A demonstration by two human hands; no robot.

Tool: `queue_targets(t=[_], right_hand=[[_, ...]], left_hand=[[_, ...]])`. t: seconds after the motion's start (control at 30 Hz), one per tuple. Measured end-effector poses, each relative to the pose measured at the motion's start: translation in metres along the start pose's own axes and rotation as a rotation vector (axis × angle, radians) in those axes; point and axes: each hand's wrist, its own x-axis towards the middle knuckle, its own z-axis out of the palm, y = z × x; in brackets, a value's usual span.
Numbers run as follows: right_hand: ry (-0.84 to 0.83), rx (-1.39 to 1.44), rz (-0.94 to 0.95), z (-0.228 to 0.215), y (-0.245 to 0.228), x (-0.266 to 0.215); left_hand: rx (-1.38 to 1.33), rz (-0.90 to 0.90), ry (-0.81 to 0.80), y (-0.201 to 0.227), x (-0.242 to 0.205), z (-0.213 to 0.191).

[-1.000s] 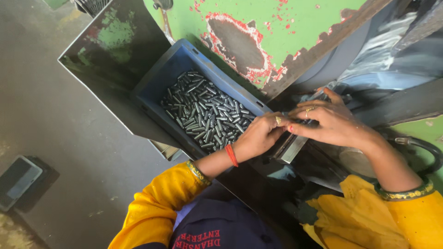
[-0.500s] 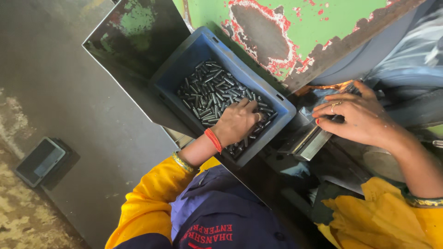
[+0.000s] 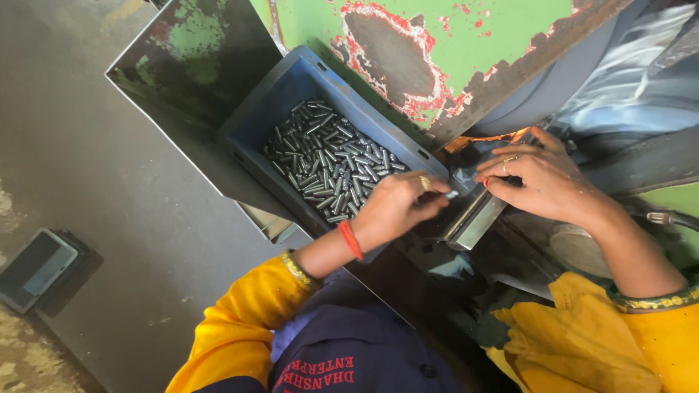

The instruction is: The person repeatedly picks small cylindrical metal parts from a blue bin and rubs them against a rotating grinding wheel. The person handles the parts one at a time, moving them between the bin and the wheel throughout the clip.

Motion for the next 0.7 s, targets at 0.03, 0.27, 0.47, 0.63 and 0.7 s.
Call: queue_targets(t=[0.03,0.27,0.47,0.63,0.7], right_hand=[[-0.005,-0.005,0.009,0.0,0.0,0.0],[-0.012,0.098,0.019,-0.011,-0.006,0.0],[-0.13,-0.199,0.07,-0.016,-0.029,0.003],[-0.215,-0.115,0.162,-0.019,-0.033,0.005],[-0.195,-0.113,0.14,-0.019,-0.028,0.003]], left_hand=[[-0.052,0.005,0.024,0.006,0.003,0.007],[-0.146,-0.21,-0.07,0.016,0.017,0.031],[-0.096,0.069,-0.067,0.009,0.02,0.013],[0.304,-0.007,-0.081,-0.004,0.013,-0.038],[0.403,-0.049,-0.185,-0.012,0.001,-0.053]])
